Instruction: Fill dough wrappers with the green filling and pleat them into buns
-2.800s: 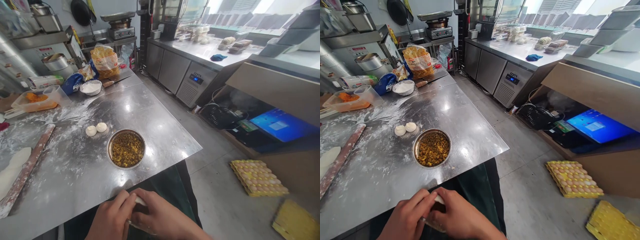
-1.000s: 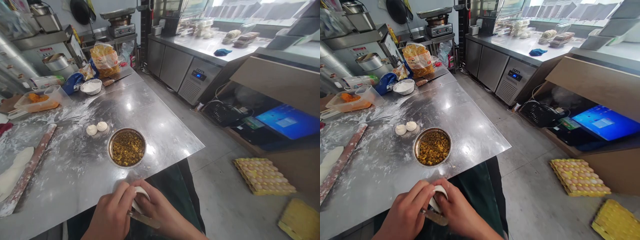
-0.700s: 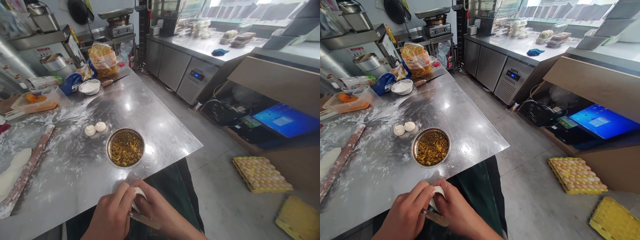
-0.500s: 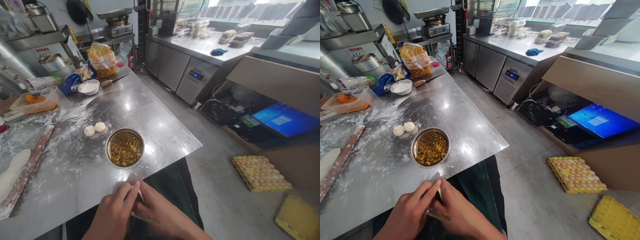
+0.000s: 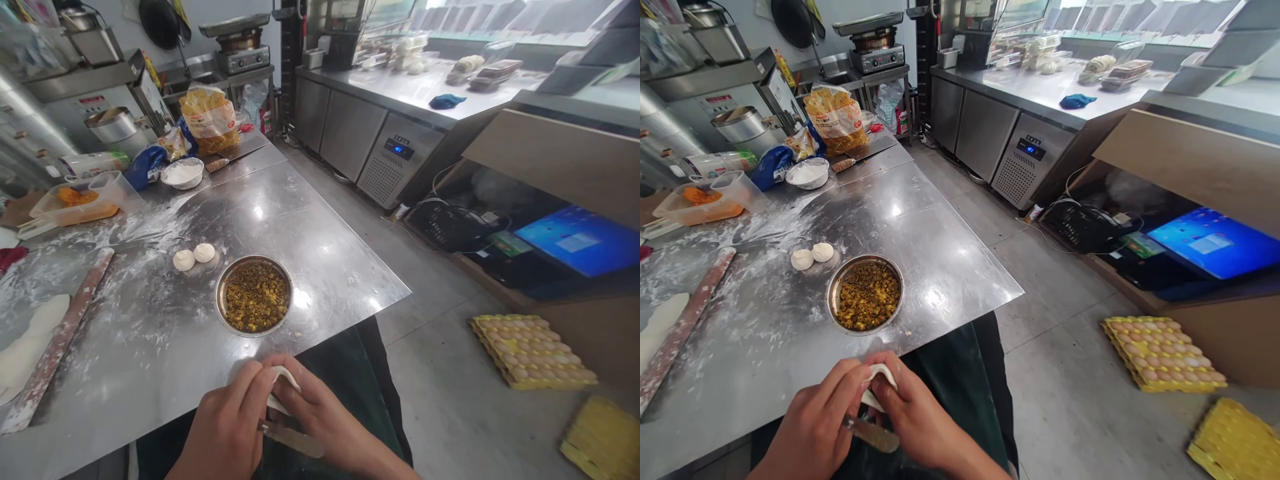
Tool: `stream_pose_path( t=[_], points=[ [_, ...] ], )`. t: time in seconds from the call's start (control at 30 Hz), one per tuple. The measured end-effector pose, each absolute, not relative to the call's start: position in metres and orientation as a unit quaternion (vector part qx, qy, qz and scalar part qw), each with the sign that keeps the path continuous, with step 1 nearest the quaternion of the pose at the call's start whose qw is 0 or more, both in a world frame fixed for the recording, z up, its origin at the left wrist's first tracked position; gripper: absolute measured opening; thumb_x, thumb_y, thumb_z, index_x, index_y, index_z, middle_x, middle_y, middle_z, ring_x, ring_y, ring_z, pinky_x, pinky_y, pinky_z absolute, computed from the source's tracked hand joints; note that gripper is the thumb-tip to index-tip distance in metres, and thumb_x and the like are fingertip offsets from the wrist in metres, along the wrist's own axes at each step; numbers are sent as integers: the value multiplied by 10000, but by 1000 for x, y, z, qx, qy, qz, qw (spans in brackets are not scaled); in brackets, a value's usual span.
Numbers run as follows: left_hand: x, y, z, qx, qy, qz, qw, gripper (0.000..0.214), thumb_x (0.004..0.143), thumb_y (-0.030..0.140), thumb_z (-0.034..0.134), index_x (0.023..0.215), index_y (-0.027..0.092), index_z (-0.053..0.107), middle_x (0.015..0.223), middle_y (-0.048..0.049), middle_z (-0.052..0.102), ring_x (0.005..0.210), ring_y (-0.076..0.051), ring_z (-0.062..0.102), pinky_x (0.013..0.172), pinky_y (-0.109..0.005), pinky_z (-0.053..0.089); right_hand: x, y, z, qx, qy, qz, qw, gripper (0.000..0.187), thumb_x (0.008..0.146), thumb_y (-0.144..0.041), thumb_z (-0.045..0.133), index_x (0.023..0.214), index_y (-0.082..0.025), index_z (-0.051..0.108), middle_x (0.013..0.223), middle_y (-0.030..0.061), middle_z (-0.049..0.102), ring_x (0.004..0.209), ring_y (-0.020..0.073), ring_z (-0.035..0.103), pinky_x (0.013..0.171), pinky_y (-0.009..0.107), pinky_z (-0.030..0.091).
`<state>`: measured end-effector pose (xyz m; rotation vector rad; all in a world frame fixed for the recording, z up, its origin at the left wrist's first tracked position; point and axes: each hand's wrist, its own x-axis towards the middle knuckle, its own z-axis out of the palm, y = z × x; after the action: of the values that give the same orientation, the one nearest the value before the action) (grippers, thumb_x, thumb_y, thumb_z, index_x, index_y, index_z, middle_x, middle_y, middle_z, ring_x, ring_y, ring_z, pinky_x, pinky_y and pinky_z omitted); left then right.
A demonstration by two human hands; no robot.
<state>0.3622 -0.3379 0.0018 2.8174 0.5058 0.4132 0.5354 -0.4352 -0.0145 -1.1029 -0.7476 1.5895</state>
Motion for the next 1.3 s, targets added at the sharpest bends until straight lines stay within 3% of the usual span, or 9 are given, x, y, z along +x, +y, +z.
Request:
stream_pose_path(
  t=[0.07,0.23,0.4,0.5,0.67,0.83,1.0,1.1,1.3],
  points=[
    [362,-337,2,972,166,125,110,553,922,66,384,1457,158,486,1168,-103,709,853,-163,751,651,-247,603,536,-434,-13,-489,-354,620,501,293,1024,-501,546,1133,-236,609,1097,49,620,1042,232,584,908,371,504],
    [364,-337,5,970,152,153,113,390,939,117,399,1286,158,573,1010,-84,716,768,-179,739,598,-265,595,539,-431,-9,-494,-333,654,466,249,1047,-424,490,1158,-236,610,1016,26,634,936,201,611,819,337,513],
    [364,-338,4,974,149,132,107,428,971,133,393,1371,137,544,1029,-88,711,724,-173,727,569,-276,588,547,-427,2,-491,-401,630,448,249,977,-275,573,1216,-229,627,1167,48,641,1100,236,584,990,383,470],
    [362,-336,5,968,166,139,125,309,985,160,419,1231,174,606,925,-64,688,758,-185,733,595,-274,592,548,-428,1,-472,-353,664,461,319,1000,-341,552,1300,-240,593,1119,39,645,1049,230,601,937,378,493],
    [361,-336,5,972,157,146,99,463,975,120,415,1426,124,518,1126,-106,712,807,-157,749,630,-246,598,539,-432,-11,-460,-327,657,500,338,1055,-509,473,1209,-238,606,1145,50,601,1056,218,596,939,372,504],
    [362,-336,3,970,152,152,113,388,956,128,420,1310,140,575,1001,-90,708,806,-186,750,621,-269,608,536,-430,-13,-462,-316,664,496,353,1068,-501,444,1270,-241,572,1003,27,608,878,185,593,808,353,522],
    [365,-337,2,975,156,133,83,477,936,88,396,1392,132,531,1069,-98,713,731,-174,733,570,-279,588,540,-426,-7,-499,-419,595,471,242,1059,-394,491,1176,-222,614,1128,52,612,1061,213,572,1006,394,464],
    [366,-338,3,971,149,150,108,343,953,141,417,1253,148,583,928,-74,691,742,-191,730,566,-276,587,541,-427,-7,-519,-395,604,458,241,1059,-345,470,1193,-219,625,1076,41,632,1034,207,581,996,390,468],
    [362,-335,3,978,151,112,90,533,908,52,394,1424,128,507,1018,-86,703,722,-168,717,600,-261,600,546,-428,3,-507,-376,620,466,307,1021,-457,565,1198,-235,682,1172,54,664,1099,238,587,1014,380,449]
  ],
)
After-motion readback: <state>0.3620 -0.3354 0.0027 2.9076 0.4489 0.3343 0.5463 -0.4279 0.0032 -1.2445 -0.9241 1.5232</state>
